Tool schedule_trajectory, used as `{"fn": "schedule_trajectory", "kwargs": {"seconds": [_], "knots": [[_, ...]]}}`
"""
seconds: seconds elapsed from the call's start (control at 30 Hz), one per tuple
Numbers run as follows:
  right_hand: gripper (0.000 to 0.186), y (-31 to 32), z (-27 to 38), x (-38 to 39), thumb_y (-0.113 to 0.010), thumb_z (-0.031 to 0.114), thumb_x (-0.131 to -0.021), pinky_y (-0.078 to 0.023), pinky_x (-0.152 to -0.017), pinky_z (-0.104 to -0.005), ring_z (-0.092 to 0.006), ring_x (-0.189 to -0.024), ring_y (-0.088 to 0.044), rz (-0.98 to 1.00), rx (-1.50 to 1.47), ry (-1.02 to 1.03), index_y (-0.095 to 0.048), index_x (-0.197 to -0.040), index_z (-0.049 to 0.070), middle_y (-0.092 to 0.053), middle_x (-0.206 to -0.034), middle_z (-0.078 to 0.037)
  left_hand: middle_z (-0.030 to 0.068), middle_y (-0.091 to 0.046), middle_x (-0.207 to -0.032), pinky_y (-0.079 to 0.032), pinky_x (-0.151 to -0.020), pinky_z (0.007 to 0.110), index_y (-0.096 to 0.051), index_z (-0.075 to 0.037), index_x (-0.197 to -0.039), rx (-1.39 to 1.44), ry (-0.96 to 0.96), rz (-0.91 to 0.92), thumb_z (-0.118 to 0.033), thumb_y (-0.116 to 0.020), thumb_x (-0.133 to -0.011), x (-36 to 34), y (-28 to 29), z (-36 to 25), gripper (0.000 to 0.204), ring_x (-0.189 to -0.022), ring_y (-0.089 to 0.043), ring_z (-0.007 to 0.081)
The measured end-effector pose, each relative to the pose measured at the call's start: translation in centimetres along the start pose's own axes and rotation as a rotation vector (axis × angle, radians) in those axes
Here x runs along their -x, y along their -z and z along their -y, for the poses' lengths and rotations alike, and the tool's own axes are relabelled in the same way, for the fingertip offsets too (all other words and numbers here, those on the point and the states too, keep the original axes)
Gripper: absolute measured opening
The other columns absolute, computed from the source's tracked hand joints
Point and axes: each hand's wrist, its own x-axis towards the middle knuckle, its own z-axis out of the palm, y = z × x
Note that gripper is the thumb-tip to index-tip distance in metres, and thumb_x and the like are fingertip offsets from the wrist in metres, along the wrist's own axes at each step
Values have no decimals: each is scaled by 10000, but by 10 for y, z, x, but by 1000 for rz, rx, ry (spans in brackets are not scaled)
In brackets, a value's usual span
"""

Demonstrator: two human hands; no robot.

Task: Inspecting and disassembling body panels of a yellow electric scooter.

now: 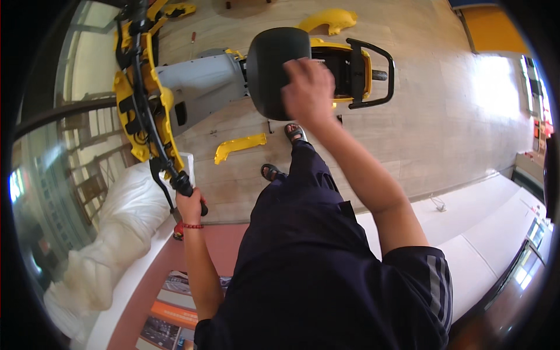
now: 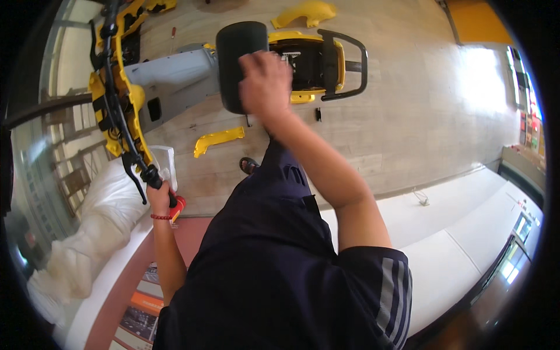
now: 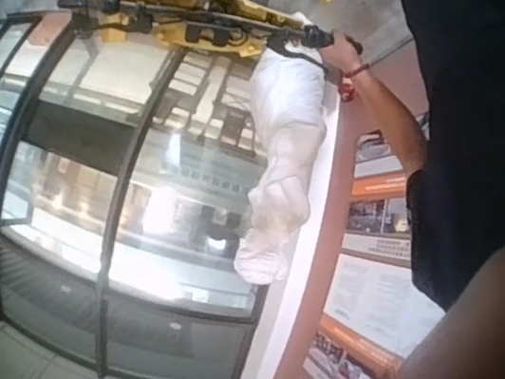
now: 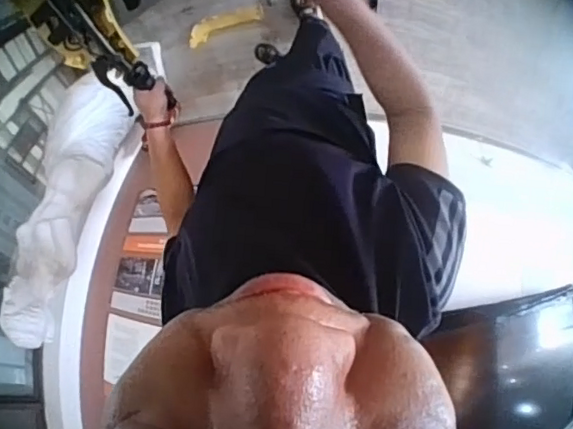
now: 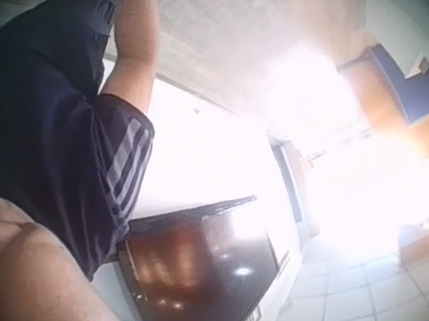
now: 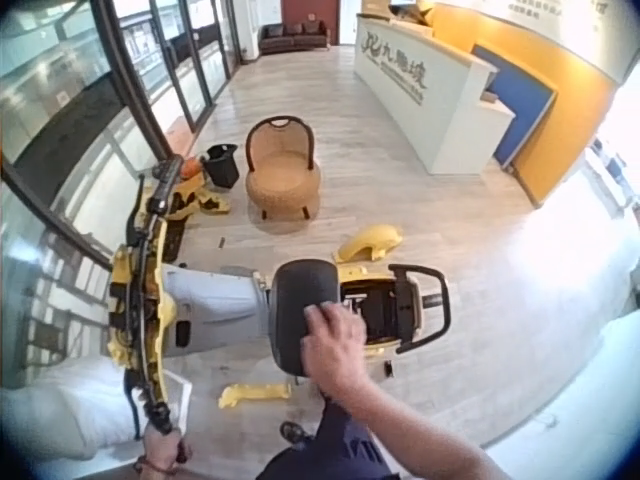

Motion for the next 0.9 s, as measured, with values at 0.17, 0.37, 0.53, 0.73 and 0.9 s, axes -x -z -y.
{"fn": "schedule_trajectory", "kwargs": {"seconds": [0.17, 0.37, 0.53, 0.73, 0.9], "knots": [[359, -15, 59, 17, -585, 134, -741, -127, -1038, -678, -254, -1302, -350, 255, 59, 78, -610, -1100, 134, -443, -1305, -77, 76, -526, -642, -446, -407, 304, -483, 8, -928, 67, 49, 35, 32, -549, -783, 2, 1, 3, 161, -418, -525, 178], [453, -20, 32, 25, -664, 227, -724, -165, -1084, -572, -223, -1292, -381, 107, 78, -4, -590, -1164, 153, -430, -1349, -51, 77, -532, -690, -450, -458, 290, -481, 3, -912, 86, 6, 33, 57, -543, -786, -1, 3, 8, 151, -447, -542, 174], [758, 3, -18, 20, -738, 427, -674, -201, -1011, -635, -282, -1301, -335, -48, 216, -431, -454, -1320, 150, -365, -1388, -80, 75, -525, -651, -466, -466, 290, -466, 1, -941, 88, -1, 41, 47, -549, -796, 2, 2, 5, 173, -456, -539, 173], [915, 12, -100, 33, -719, 536, -671, -225, -1024, -590, -387, -1284, -318, -236, 138, -609, -360, -1377, 78, -295, -1414, -230, 79, -503, -627, -470, -464, 317, -423, -7, -1041, 61, 30, 62, 25, -515, -819, 7, -1, -4, 242, -453, -514, 186], [976, 4, -179, 49, -669, 648, -669, -267, -1066, -469, -413, -1283, -343, -161, 30, -803, -381, -1372, 35, -362, -1381, -267, 87, -514, -639, -481, -455, 311, -417, -1, -1048, 68, 41, 66, 46, -496, -794, 8, -2, -7, 270, -458, -529, 175]]}}
